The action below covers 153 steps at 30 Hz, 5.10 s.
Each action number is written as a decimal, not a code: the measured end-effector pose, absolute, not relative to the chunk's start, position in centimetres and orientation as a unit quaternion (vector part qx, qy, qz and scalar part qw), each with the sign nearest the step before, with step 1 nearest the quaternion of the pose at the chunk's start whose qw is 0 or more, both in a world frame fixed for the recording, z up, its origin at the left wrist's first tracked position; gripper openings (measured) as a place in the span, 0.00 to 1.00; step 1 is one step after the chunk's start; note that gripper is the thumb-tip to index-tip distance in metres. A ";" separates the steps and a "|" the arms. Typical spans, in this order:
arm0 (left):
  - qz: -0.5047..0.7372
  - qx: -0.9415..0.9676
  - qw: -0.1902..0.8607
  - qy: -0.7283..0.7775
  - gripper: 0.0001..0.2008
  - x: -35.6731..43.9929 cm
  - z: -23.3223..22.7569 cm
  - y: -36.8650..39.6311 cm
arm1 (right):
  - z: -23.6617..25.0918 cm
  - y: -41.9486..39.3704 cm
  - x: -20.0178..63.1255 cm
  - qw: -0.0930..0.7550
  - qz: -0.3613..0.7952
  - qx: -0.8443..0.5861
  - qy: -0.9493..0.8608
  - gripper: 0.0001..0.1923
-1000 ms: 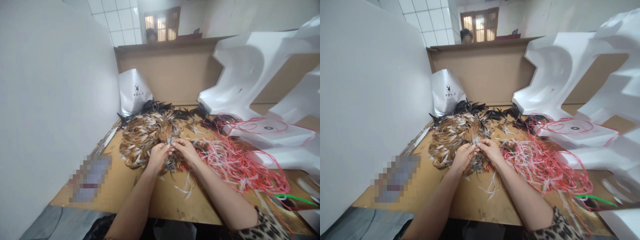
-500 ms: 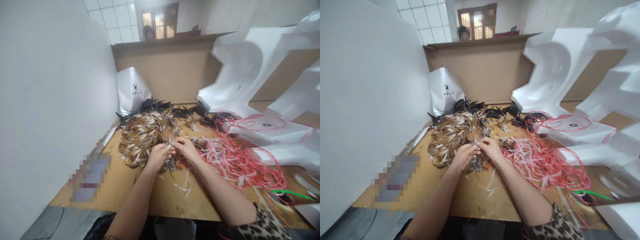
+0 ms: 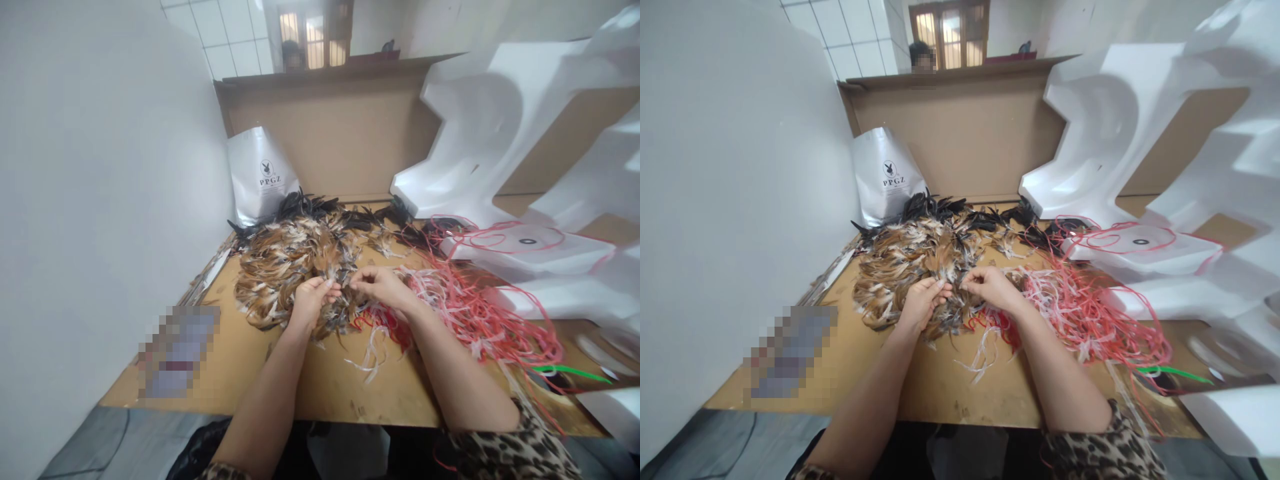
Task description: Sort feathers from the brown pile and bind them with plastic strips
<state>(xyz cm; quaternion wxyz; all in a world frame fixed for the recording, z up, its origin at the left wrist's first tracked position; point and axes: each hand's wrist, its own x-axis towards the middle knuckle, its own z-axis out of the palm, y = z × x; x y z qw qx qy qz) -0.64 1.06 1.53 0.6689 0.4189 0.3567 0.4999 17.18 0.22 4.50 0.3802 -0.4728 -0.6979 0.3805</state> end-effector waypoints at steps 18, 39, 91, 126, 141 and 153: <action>0.506 0.388 0.697 0.330 0.11 -0.5 1.3 1.1 | 2.2 0.5 17.4 0.407 0.322 -0.524 -0.675 0.07; 0.422 0.385 0.767 0.293 0.11 0.2 1.7 0.0 | 2.7 -0.5 14.7 0.541 0.573 -0.436 -0.434 0.15; 0.528 0.439 0.617 0.384 0.11 -0.4 1.9 0.9 | 1.3 0.3 17.0 0.220 0.242 -0.544 -0.772 0.07; 0.440 0.400 0.729 0.339 0.11 -0.5 1.7 0.5 | 2.0 0.0 15.6 0.541 0.574 -0.413 -0.456 0.13; 0.582 0.381 0.632 0.341 0.08 -1.1 2.5 1.2 | 2.4 0.1 16.5 0.512 0.603 -0.393 -0.469 0.11; 0.520 0.510 0.572 0.379 0.10 -1.3 2.8 0.9 | 3.6 -0.6 17.2 0.412 0.565 -0.417 -0.580 0.13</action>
